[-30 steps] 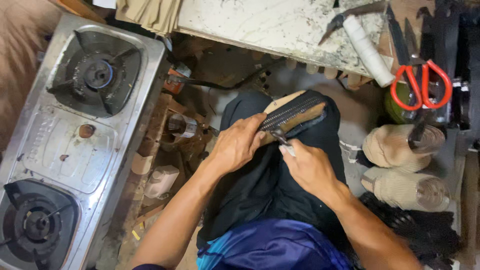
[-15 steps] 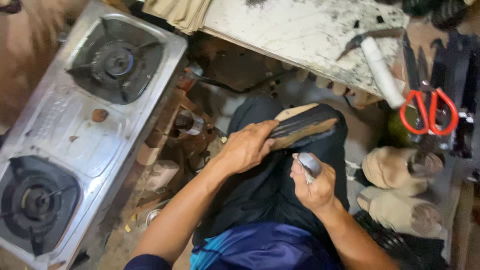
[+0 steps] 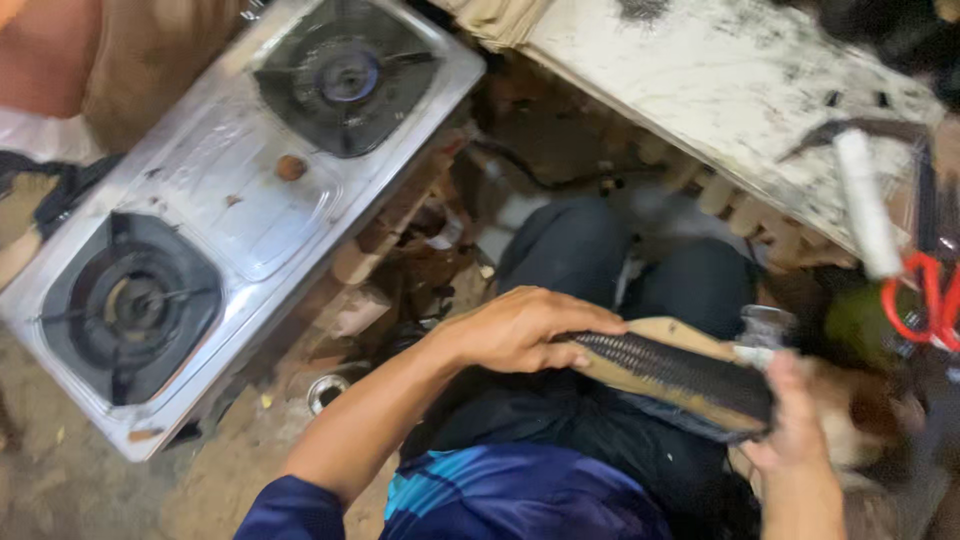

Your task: The person sits on the floor holding a shoe upper over a wooden last on their lap. They press and smooth the upper around the last, trim excess material with shears, hammer the sole edge, and use pliers to grip and adjust the material before checking the shoe.

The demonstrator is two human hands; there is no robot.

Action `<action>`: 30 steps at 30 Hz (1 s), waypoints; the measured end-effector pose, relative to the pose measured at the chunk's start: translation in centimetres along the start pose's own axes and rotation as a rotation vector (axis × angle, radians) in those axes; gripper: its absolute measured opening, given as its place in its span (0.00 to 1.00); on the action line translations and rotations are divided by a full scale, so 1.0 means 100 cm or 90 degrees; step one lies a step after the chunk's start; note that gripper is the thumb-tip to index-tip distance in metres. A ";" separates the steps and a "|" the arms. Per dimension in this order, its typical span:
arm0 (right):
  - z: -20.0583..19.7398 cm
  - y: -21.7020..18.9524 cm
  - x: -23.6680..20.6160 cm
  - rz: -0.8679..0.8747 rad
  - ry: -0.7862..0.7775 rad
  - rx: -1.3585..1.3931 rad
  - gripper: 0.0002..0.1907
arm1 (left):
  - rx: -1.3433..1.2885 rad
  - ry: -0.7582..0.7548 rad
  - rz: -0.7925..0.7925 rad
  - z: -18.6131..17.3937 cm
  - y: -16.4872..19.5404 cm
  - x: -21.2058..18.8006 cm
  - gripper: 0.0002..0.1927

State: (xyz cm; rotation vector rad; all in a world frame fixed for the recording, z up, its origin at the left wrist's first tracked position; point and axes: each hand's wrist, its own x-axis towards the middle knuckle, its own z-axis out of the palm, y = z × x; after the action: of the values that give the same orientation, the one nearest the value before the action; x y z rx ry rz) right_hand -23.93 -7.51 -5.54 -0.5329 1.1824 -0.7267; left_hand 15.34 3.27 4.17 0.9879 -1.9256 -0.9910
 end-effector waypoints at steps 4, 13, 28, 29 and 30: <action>0.011 0.002 -0.037 -0.245 -0.083 -0.218 0.22 | 0.185 0.179 0.134 0.006 -0.002 0.003 0.24; 0.099 0.013 -0.108 -0.966 -0.060 -0.651 0.19 | -0.870 0.414 -0.169 0.092 -0.036 0.021 0.22; 0.071 0.033 -0.081 -0.021 -0.057 -0.316 0.19 | -0.814 0.394 -0.118 0.069 -0.003 0.040 0.44; 0.066 0.028 -0.080 -0.036 -0.032 -0.462 0.19 | -0.680 0.406 -0.186 0.073 -0.003 0.042 0.42; 0.062 0.022 -0.079 -0.055 -0.003 -0.605 0.20 | -0.543 0.410 -0.247 0.077 -0.004 0.043 0.39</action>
State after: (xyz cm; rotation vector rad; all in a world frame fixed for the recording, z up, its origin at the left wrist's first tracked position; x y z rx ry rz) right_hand -19.12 -0.11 -0.22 -1.3729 1.4739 -0.1854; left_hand 7.05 1.59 1.68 0.9870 -0.6706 -1.3293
